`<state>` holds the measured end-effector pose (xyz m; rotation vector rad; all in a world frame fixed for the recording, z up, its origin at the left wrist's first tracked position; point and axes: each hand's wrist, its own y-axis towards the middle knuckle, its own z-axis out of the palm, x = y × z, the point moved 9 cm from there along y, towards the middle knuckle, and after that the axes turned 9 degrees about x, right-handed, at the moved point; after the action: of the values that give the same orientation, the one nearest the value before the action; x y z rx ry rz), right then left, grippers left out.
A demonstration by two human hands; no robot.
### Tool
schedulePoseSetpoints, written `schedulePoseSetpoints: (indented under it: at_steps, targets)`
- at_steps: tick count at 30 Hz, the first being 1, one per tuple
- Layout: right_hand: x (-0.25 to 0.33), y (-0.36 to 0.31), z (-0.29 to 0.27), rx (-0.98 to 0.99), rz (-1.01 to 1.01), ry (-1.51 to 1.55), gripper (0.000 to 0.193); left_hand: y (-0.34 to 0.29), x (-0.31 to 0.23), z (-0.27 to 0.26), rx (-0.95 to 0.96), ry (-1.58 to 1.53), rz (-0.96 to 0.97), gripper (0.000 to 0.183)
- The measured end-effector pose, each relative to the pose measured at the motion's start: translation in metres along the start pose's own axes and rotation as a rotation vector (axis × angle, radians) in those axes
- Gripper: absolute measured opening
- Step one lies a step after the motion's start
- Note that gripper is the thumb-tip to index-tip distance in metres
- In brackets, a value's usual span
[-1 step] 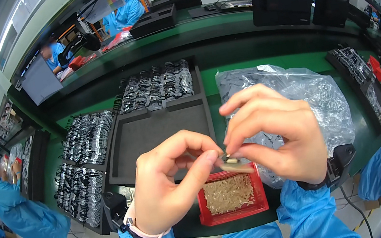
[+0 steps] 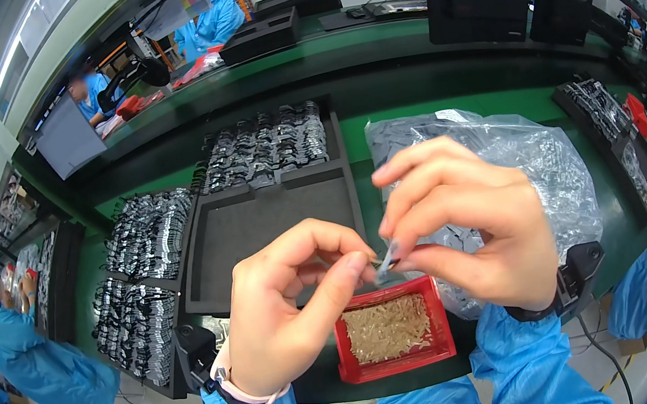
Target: Assembling small plastic parts and ribbon cables for an electronic sensor housing.
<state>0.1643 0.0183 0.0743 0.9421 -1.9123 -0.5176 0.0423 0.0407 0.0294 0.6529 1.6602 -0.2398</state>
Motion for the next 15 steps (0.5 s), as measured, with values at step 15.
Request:
schedulePoseSetpoints:
  at_steps: [15]
  targets:
    - [-0.003, -0.056, -0.100, -0.465, -0.162, 0.282, 0.012, -0.030, 0.109, 0.076, 0.513, 0.785, -0.028, 0.011]
